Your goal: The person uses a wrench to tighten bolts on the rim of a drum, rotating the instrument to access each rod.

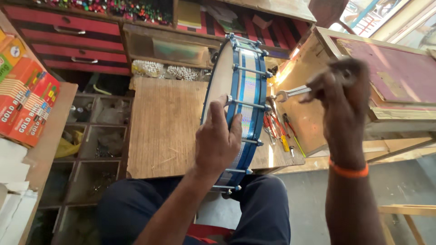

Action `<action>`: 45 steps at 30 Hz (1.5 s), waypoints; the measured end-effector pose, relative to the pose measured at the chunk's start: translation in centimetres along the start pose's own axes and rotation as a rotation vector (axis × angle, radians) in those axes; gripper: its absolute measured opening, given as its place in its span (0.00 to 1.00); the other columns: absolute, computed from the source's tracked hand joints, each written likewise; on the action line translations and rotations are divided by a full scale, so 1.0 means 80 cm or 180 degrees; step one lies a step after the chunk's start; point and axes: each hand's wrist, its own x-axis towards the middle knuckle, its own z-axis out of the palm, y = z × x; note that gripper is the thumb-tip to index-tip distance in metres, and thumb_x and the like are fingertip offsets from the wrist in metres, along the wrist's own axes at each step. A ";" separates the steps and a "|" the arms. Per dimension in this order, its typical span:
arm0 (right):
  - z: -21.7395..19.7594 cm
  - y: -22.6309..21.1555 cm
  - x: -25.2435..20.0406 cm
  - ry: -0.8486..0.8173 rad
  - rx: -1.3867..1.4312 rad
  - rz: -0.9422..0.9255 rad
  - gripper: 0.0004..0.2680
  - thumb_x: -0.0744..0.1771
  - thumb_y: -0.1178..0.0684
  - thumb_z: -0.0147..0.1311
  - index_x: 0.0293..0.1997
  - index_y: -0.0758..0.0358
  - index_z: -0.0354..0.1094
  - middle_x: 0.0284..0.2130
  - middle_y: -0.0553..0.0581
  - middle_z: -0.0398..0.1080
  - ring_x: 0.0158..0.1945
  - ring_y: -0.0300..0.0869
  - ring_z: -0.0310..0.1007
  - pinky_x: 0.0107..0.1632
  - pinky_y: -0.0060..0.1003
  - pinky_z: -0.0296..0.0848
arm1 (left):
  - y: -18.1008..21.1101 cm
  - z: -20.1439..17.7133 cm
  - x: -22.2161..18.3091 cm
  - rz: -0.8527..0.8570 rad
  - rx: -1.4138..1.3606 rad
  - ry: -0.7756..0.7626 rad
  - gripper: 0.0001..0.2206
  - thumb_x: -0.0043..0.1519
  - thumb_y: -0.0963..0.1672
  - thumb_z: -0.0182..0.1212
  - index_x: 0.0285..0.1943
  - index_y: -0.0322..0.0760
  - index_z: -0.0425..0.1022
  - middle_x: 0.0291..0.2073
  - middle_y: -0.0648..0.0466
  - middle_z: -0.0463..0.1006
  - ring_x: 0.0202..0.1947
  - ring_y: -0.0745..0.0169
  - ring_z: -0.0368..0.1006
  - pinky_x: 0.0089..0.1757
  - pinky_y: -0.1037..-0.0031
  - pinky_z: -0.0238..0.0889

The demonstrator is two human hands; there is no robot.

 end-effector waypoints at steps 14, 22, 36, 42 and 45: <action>0.009 0.040 -0.091 -0.0345 -0.1846 -0.2019 0.04 0.71 0.64 0.53 0.46 0.66 0.61 0.43 0.63 0.73 0.46 0.51 0.79 0.52 0.38 0.79 | -0.007 0.003 0.002 0.0095 -0.0022 -0.0030 0.20 0.67 0.42 0.59 0.64 0.28 0.59 0.52 0.31 0.77 0.46 0.30 0.79 0.42 0.53 0.75; 0.034 0.042 -0.095 -0.1047 -0.2813 -0.2693 0.04 0.71 0.53 0.56 0.45 0.59 0.66 0.44 0.61 0.74 0.43 0.49 0.74 0.51 0.48 0.78 | -0.011 0.004 0.003 0.0121 -0.0031 -0.0071 0.20 0.67 0.43 0.59 0.64 0.28 0.59 0.53 0.31 0.77 0.45 0.33 0.81 0.42 0.55 0.76; 0.022 0.037 -0.004 -0.0160 -0.0282 -0.0438 0.03 0.74 0.58 0.38 0.45 0.64 0.55 0.28 0.57 0.64 0.22 0.40 0.65 0.27 0.32 0.66 | -0.011 0.005 0.005 0.0442 0.0190 -0.0043 0.19 0.68 0.42 0.60 0.63 0.28 0.60 0.57 0.31 0.73 0.49 0.28 0.77 0.44 0.56 0.76; 0.028 0.062 0.071 -0.0822 0.0239 0.0618 0.10 0.77 0.49 0.38 0.43 0.62 0.59 0.22 0.53 0.63 0.17 0.35 0.58 0.20 0.30 0.58 | -0.006 0.004 0.001 0.0406 0.0173 -0.0002 0.17 0.68 0.41 0.59 0.62 0.29 0.60 0.59 0.32 0.73 0.51 0.27 0.76 0.44 0.56 0.76; 0.028 0.064 0.068 -0.0844 0.0552 0.0823 0.10 0.75 0.48 0.38 0.43 0.60 0.60 0.21 0.51 0.64 0.16 0.33 0.58 0.19 0.29 0.59 | 0.001 -0.001 -0.001 0.0325 0.0062 0.0072 0.18 0.67 0.42 0.59 0.63 0.29 0.61 0.54 0.32 0.75 0.49 0.29 0.77 0.43 0.54 0.75</action>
